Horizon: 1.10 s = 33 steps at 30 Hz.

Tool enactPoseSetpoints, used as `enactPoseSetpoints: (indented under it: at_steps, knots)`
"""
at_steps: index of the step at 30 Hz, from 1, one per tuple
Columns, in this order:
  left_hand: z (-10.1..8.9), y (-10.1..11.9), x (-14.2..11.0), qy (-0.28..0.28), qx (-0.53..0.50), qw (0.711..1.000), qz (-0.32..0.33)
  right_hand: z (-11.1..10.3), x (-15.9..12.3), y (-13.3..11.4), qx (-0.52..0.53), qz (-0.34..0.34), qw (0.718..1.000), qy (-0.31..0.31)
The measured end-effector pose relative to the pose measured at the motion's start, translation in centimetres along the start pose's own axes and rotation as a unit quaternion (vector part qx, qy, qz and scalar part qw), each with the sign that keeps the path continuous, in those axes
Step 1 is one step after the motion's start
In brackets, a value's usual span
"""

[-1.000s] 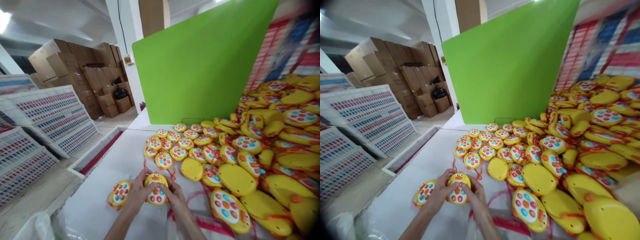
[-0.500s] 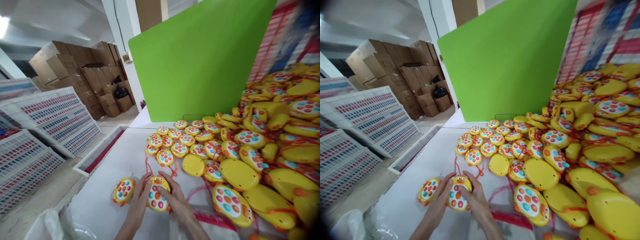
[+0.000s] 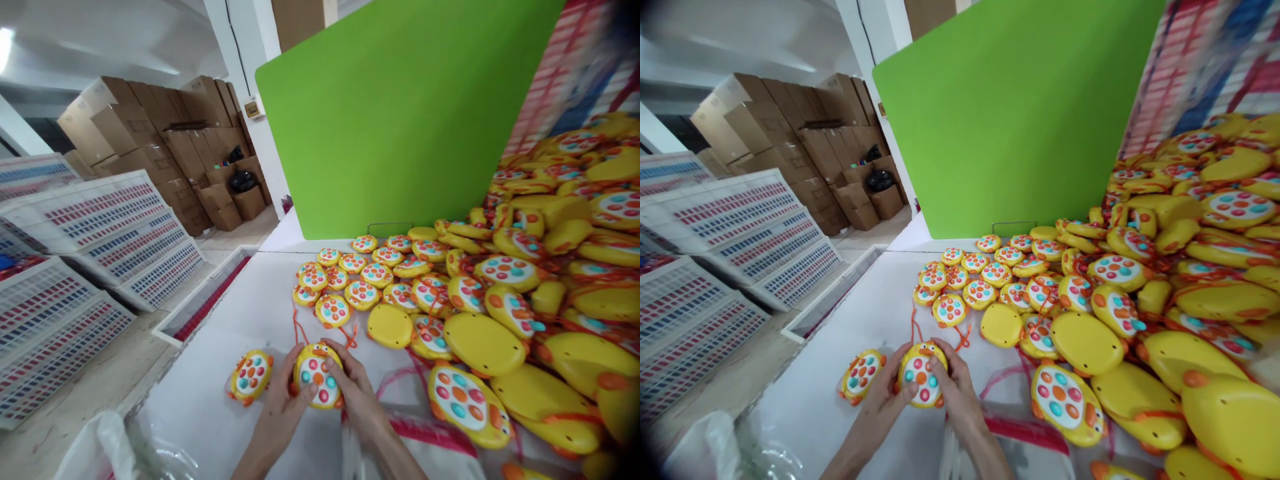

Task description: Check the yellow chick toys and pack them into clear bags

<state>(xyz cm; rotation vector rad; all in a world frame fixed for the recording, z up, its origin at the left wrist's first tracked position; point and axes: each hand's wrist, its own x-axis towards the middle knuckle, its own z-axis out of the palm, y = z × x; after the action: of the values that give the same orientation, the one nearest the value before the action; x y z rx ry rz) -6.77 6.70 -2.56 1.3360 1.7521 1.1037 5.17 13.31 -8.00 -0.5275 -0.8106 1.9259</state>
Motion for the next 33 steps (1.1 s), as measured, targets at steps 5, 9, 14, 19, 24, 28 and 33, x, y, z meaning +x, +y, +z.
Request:
enactPoseSetpoints:
  at_steps: [5, 9, 14, 19, 24, 28, 33]
  knots:
    - [-0.4, 0.0, 0.2, 0.035, 0.014, 0.999, -0.003, 0.1, -0.1, -0.4, 0.012, -0.001, 1.0, -0.022]
    - [-0.6, -0.2, 0.4, 0.023, -0.045, 0.999, -0.012, 0.3, -0.3, -1.0, -0.019, -0.013, 0.998, -0.055]
    - [-0.6, 0.0, 0.4, 0.011, -0.104, 0.994, -0.018, 0.4, -0.2, -1.1, 0.0, -0.006, 0.998, -0.065]
    - [-0.6, 0.7, 0.7, -0.001, -0.101, 0.994, -0.048, 0.4, -0.3, -0.6, -0.032, -0.03, 0.997, -0.069]
    - [-3.6, 1.5, 3.6, 0.11, 0.073, 0.991, -0.021, 0.3, -0.2, 0.2, -0.078, 0.007, 0.997, -0.016]
    - [-7.7, 1.0, 7.2, 0.132, 0.261, 0.956, -0.028, 0.0, 0.0, 0.9, -0.095, 0.023, 0.995, 0.033]
    - [-7.9, 1.0, 11.4, 0.125, 0.347, 0.929, -0.024, 0.0, 0.0, 1.3, -0.14, 0.009, 0.99, -0.014]
